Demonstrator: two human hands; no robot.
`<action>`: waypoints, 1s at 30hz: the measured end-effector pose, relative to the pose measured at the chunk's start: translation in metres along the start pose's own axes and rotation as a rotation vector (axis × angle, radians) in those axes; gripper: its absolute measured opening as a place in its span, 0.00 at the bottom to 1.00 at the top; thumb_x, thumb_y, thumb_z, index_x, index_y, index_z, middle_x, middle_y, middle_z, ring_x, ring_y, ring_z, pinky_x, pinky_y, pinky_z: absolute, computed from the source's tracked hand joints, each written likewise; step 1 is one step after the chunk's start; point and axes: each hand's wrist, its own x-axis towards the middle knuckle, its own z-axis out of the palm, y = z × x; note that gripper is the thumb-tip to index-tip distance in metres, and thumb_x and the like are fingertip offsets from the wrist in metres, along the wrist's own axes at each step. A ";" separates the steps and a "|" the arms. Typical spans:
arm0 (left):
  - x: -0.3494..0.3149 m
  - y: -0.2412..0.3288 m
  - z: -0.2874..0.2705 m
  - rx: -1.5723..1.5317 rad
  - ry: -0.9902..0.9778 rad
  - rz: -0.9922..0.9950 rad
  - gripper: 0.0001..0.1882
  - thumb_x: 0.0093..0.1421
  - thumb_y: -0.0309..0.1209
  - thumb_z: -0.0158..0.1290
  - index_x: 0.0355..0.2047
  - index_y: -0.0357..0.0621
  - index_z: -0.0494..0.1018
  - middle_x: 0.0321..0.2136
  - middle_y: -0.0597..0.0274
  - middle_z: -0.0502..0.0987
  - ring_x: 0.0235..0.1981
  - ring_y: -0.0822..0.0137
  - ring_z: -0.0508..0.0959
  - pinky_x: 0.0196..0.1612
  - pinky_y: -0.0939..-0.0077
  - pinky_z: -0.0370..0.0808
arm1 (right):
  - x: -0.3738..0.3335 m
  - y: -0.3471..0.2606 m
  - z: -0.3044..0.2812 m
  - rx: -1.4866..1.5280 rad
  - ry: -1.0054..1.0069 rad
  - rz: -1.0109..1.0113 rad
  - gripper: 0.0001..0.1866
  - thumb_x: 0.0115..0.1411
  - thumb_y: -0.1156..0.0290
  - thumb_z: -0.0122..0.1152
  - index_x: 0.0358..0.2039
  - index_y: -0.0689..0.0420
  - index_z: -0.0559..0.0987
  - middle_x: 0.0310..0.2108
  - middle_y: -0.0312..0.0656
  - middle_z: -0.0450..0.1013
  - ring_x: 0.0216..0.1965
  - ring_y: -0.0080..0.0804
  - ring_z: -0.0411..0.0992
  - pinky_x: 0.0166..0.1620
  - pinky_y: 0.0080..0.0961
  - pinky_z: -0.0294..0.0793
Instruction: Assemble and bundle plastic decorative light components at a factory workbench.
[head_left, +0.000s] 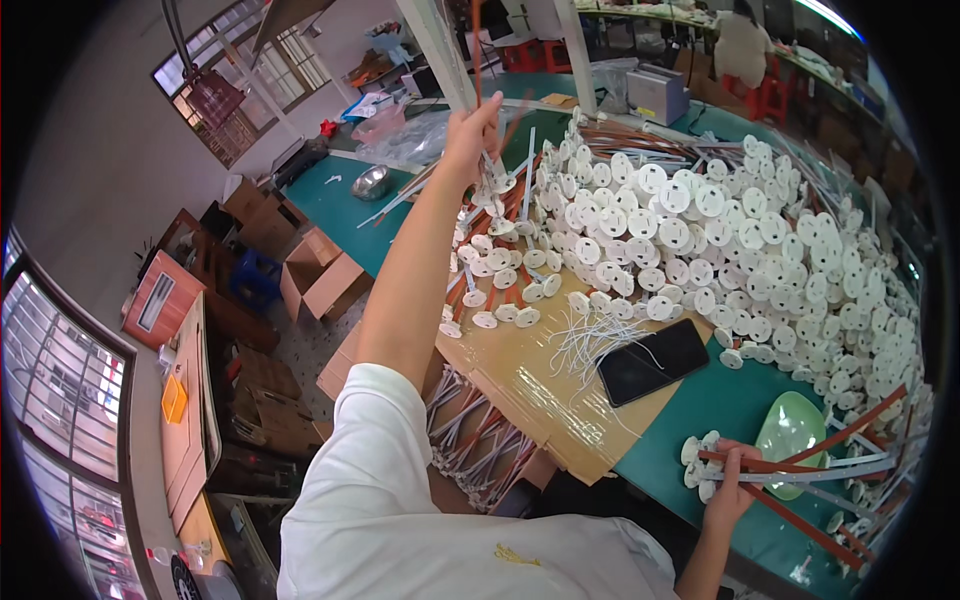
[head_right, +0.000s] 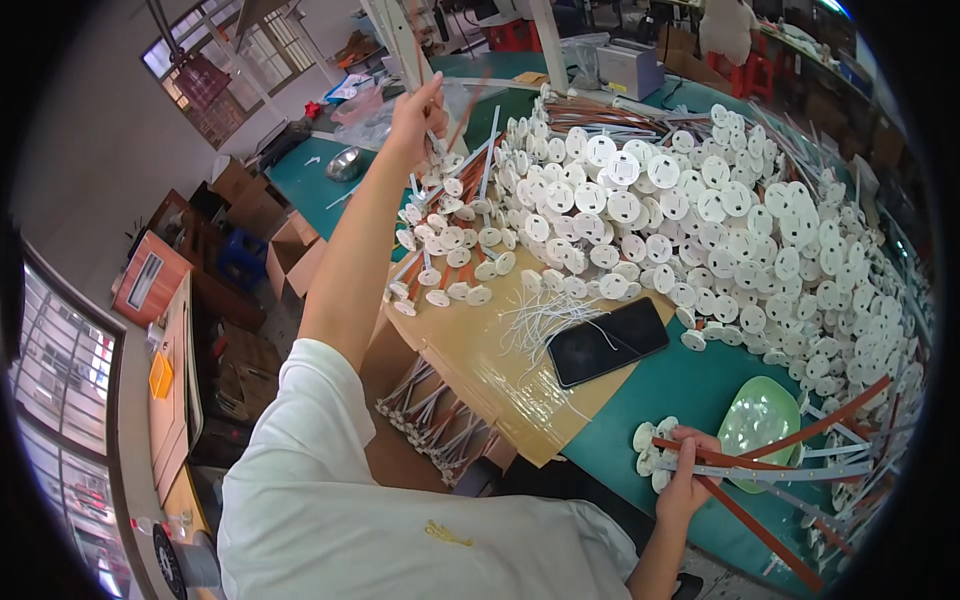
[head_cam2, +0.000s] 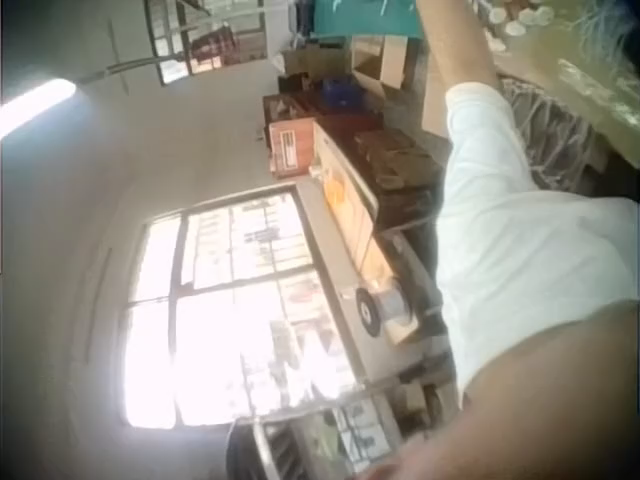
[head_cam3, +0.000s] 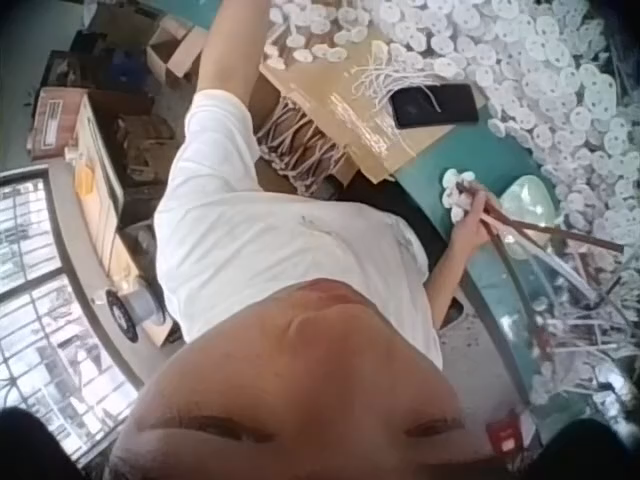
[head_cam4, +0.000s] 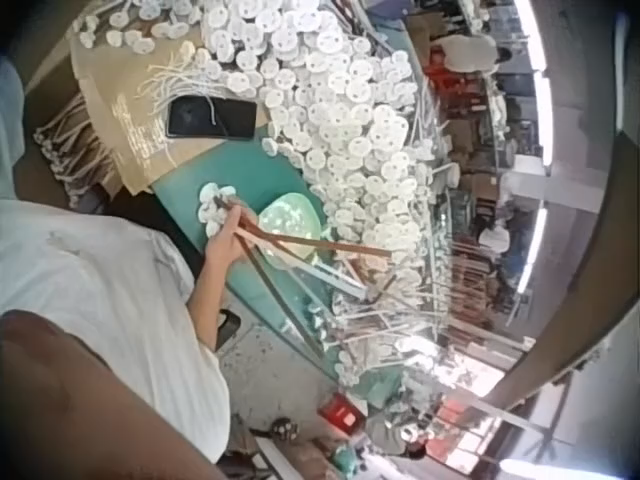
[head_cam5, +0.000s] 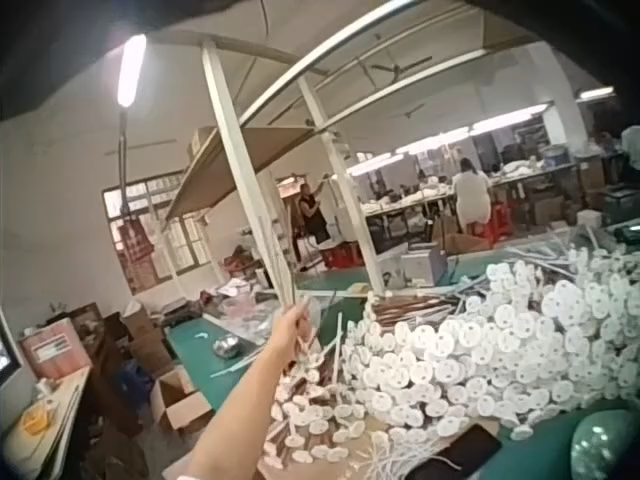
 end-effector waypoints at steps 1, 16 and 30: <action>-0.007 0.014 0.004 0.055 -0.078 0.033 0.26 0.64 0.54 0.41 0.21 0.44 0.63 0.08 0.70 0.53 0.12 0.73 0.55 0.18 0.77 0.53 | -0.001 0.001 0.000 0.015 0.018 -0.007 0.04 0.64 0.75 0.51 0.34 0.62 0.72 0.35 0.44 0.73 0.38 0.29 0.72 0.46 0.27 0.73; -0.043 0.048 -0.007 -1.315 -0.505 -0.104 0.19 0.69 0.44 0.36 0.29 0.43 0.62 0.14 0.72 0.55 0.15 0.77 0.58 0.19 0.82 0.58 | -0.005 -0.005 -0.002 -0.014 -0.030 -0.013 0.05 0.64 0.74 0.50 0.33 0.62 0.72 0.34 0.43 0.73 0.37 0.28 0.71 0.46 0.27 0.71; -0.013 0.004 0.023 -0.069 0.362 0.491 0.18 0.66 0.39 0.48 0.21 0.48 0.59 0.11 0.72 0.55 0.10 0.77 0.55 0.14 0.79 0.51 | 0.000 -0.003 0.000 -0.024 -0.015 -0.013 0.05 0.64 0.75 0.50 0.33 0.62 0.71 0.34 0.44 0.72 0.38 0.29 0.70 0.46 0.28 0.72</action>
